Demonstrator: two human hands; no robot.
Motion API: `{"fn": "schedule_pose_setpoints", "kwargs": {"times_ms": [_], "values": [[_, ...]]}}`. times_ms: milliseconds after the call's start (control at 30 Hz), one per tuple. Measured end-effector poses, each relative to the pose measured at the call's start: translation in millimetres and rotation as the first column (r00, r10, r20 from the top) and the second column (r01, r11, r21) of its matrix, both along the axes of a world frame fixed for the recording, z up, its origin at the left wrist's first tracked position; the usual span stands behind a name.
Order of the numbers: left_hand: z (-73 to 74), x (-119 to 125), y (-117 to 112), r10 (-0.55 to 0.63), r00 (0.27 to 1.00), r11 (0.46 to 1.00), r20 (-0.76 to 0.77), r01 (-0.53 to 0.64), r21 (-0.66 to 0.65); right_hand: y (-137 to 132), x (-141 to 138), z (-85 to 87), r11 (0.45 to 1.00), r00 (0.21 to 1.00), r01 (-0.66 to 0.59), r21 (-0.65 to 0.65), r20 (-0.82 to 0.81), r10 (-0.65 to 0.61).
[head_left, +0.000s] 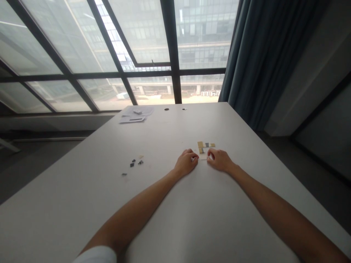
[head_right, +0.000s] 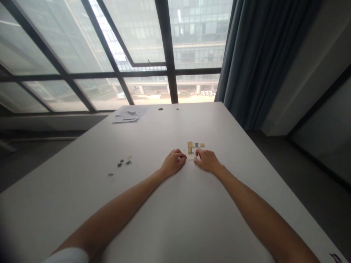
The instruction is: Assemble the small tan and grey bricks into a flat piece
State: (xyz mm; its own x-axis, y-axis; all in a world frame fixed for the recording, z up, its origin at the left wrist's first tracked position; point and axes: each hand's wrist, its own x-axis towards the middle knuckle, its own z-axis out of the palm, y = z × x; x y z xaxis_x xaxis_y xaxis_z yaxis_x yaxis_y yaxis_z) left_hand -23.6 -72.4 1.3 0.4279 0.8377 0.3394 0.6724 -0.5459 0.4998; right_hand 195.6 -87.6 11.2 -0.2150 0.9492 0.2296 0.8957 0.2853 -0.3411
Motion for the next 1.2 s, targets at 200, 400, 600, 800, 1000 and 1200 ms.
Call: {"fn": "schedule_pose_setpoints", "kwargs": {"times_ms": [200, 400, 600, 800, 1000, 1200], "values": [[3.6, -0.8, -1.3, 0.141, 0.99, 0.99, -0.014, -0.141, 0.029, -9.1, -4.0, 3.9, 0.992, 0.997, -0.08, 0.1, -0.012, 0.081], [4.5, -0.1, -1.9, 0.191, 0.979, 0.981, -0.066, -0.192, -0.016, -26.1, -21.2, 8.3, 0.904, 0.904, -0.427, 0.006, 0.045, 0.426], [3.2, 0.5, -1.6, 0.187, 0.978, 0.982, -0.089, -0.189, -0.008, -27.4, -27.3, 5.1, 0.896, 0.893, -0.444, -0.008, 0.081, 0.443], [0.4, -1.5, -0.3, 0.176, 0.98, 0.984, -0.089, -0.177, 0.002, -26.3, -26.2, 3.2, 0.893, 0.891, -0.449, 0.001, 0.071, 0.448], [3.1, -1.4, -1.3, 0.176, 0.98, 0.984, -0.089, -0.178, -0.01, -24.7, -26.5, 2.4, 0.901, 0.899, -0.434, -0.016, 0.064, 0.434], [4.5, -1.2, -2.3, 0.178, 0.979, 0.984, -0.095, -0.18, -0.015, -25.4, -25.9, 2.4, 0.9, 0.899, -0.436, -0.014, 0.044, 0.436]]}}
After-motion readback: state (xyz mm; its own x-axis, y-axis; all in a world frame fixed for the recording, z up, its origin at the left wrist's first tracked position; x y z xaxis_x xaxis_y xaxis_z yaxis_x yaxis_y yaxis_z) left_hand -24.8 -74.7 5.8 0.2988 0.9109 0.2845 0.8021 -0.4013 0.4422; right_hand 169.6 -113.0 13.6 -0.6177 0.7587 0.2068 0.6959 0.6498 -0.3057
